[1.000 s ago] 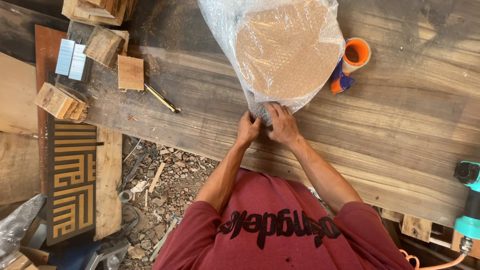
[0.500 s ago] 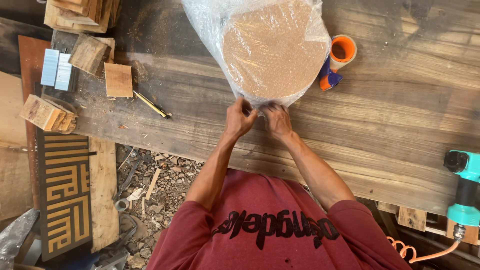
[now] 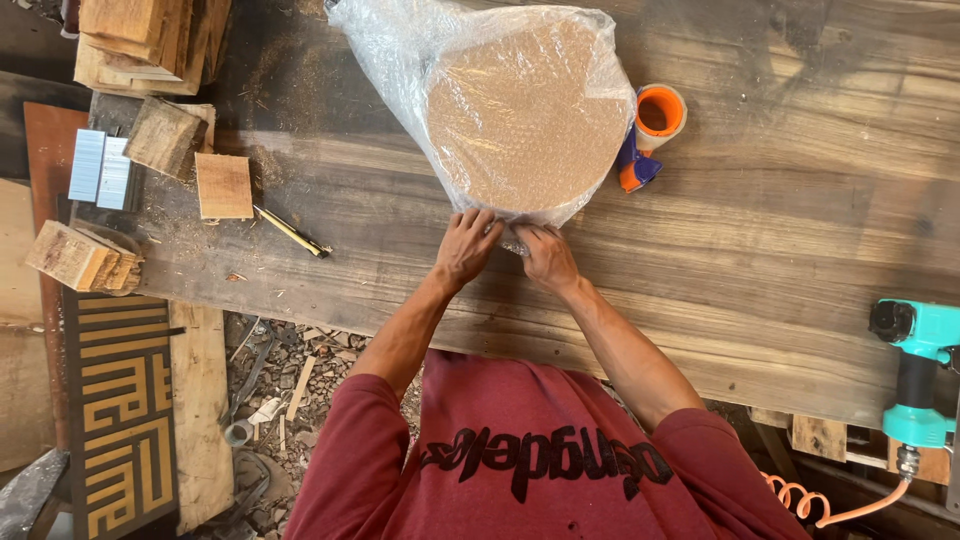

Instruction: The person wraps a wooden object in bubble wrap on a workbench. They fold the bubble wrap around the item, then use a tape dispenser to apply clear packing tape, securing the wrap in place.

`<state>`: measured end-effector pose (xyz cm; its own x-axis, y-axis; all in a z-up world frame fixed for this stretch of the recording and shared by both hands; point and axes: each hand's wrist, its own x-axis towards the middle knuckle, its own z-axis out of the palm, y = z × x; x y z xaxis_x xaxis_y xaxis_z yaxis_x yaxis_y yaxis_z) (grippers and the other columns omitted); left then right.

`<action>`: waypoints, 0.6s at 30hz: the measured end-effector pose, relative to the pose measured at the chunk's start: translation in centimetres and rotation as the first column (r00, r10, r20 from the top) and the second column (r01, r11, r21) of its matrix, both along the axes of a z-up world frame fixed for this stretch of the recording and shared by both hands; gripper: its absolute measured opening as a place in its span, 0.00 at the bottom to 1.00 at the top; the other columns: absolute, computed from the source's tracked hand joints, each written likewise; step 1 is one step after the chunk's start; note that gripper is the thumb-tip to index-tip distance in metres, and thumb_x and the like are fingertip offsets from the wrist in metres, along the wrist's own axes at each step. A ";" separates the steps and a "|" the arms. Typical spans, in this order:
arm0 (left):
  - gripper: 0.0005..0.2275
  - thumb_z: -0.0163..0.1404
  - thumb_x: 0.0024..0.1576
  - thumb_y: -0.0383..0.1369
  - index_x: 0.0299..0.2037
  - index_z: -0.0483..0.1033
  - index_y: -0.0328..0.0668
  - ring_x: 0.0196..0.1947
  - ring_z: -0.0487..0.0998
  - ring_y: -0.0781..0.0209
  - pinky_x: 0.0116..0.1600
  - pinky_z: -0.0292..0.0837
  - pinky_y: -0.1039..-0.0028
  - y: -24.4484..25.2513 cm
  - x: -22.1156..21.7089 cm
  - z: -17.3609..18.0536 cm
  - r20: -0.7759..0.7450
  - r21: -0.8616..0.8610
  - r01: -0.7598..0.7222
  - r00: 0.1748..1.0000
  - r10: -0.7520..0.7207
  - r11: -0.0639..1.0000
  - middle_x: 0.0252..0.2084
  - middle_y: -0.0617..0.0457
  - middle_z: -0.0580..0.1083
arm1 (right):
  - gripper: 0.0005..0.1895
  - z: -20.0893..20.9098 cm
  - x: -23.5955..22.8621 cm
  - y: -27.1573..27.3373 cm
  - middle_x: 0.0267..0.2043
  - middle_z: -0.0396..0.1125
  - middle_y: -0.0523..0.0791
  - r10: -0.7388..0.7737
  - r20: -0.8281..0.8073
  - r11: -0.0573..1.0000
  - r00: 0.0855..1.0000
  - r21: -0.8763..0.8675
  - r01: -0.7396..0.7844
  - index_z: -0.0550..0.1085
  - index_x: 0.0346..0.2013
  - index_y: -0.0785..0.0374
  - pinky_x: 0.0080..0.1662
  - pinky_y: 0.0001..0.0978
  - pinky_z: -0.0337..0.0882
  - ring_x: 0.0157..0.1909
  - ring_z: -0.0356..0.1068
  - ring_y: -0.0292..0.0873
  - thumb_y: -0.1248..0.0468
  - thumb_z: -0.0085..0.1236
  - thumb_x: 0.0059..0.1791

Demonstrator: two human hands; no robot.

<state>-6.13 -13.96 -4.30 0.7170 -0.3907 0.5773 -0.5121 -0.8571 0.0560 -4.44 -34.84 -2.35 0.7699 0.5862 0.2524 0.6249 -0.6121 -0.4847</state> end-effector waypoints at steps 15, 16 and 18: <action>0.05 0.48 0.57 0.35 0.38 0.66 0.49 0.34 0.78 0.48 0.42 0.67 0.60 -2.2 1.3 -2.5 -0.355 0.035 -0.067 0.932 0.076 0.997 0.27 0.52 0.75 | 0.06 0.0 0.9 -0.3 0.48 0.70 0.44 -0.139 0.534 0.990 0.834 0.074 0.118 0.80 0.40 0.46 0.54 0.44 0.64 0.53 0.68 0.49 0.55 0.58 0.52; 0.05 0.48 0.57 0.35 0.38 0.66 0.49 0.34 0.78 0.48 0.42 0.67 0.60 -2.2 1.0 -2.2 -0.356 0.034 -0.066 0.932 0.074 0.997 0.27 0.52 0.75 | 0.06 0.6 0.9 -0.1 0.48 0.70 0.44 -0.140 0.534 0.990 0.834 0.073 0.119 0.80 0.40 0.46 0.54 0.44 0.64 0.53 0.68 0.49 0.55 0.58 0.52; 0.10 0.55 0.52 0.36 0.40 0.67 0.51 0.33 0.79 0.50 0.38 0.69 0.62 -2.4 1.1 -1.2 -0.411 0.091 -0.075 0.905 0.106 0.993 0.30 0.55 0.76 | 0.04 2.2 1.4 0.1 0.50 0.69 0.45 -0.134 0.572 0.991 0.809 0.081 0.107 0.80 0.39 0.48 0.53 0.45 0.65 0.55 0.69 0.51 0.56 0.60 0.52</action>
<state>-4.99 -16.35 -5.47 0.9197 -0.3419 0.1929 -0.3761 -0.9083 0.1832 -3.02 -34.78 -0.13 0.5397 0.4763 0.6942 0.7203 -0.6881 -0.0879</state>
